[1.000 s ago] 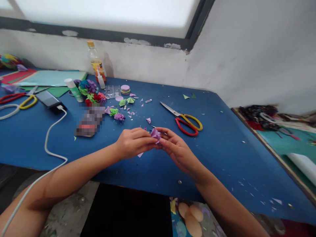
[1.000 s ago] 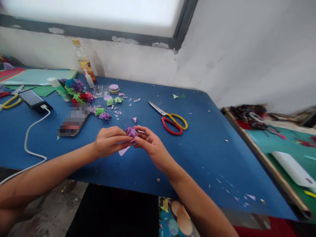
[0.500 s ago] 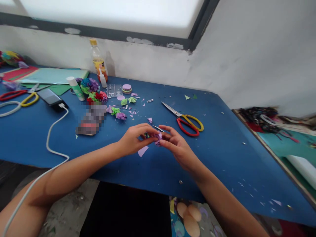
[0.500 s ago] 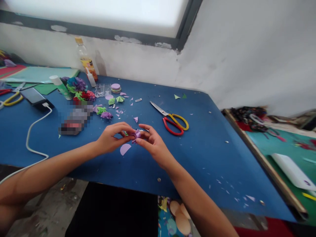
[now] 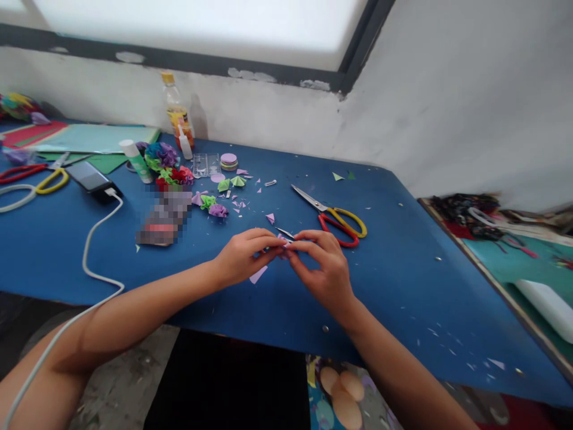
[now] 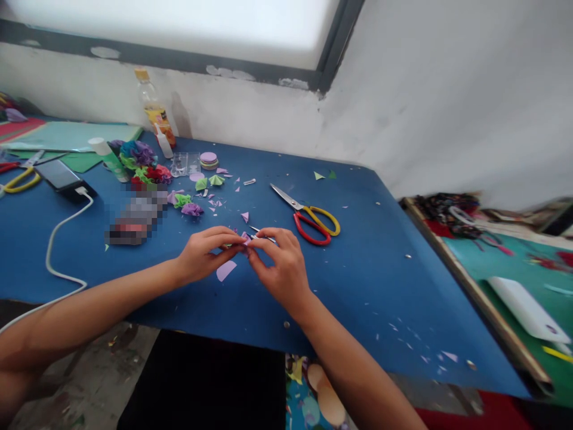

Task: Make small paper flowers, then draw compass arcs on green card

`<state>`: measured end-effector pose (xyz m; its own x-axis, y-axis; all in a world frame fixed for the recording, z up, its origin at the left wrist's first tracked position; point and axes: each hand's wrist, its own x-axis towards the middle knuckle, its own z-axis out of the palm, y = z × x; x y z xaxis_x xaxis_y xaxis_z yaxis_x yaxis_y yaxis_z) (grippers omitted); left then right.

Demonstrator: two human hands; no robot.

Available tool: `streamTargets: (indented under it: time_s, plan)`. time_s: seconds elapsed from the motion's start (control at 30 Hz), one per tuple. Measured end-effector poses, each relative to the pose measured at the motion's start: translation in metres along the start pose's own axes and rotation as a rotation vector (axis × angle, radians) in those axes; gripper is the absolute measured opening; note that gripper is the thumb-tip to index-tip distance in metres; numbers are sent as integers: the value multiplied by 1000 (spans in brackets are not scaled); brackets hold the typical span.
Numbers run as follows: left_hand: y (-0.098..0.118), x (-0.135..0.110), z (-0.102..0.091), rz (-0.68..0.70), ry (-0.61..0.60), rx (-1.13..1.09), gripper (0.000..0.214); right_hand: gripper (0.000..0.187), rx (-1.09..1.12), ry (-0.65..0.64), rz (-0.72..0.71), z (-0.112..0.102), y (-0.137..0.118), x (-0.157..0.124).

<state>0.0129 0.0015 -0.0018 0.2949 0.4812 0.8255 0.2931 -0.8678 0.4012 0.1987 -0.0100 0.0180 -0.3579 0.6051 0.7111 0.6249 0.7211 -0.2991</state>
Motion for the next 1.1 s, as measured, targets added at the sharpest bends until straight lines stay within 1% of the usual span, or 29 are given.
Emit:
streamTargets:
  time_s: [0.13,0.27,0.37,0.43,0.6,0.7,0.87,0.97,1.1]
  plan:
    - [1,-1,1,-63,-49,-56,16,4,-55,-4,-53,-2,1,0]
    - [2,0,0,-115,-55,2,12,5,-151,13,-134,-4,1,1]
    - [1,1,0,-76,-33,53,12,6,-254,46,-205,-5,0,0]
    - [-1,0,1,-34,-27,67,12,7,-292,43,-198,-4,0,0]
    - [-2,-1,1,21,-40,85,14,3,-277,8,-160,-4,-1,0]
    - [-2,-1,0,17,-55,76,15,4,-247,4,-187,-4,-1,1]
    - [-4,-2,0,-39,-81,41,15,9,-252,-38,-243,-5,0,0]
    - [-5,-2,0,-15,-90,25,16,10,-266,-36,-262,-5,0,1]
    - [-5,0,-2,22,-69,11,16,8,-245,-29,-305,-6,0,2]
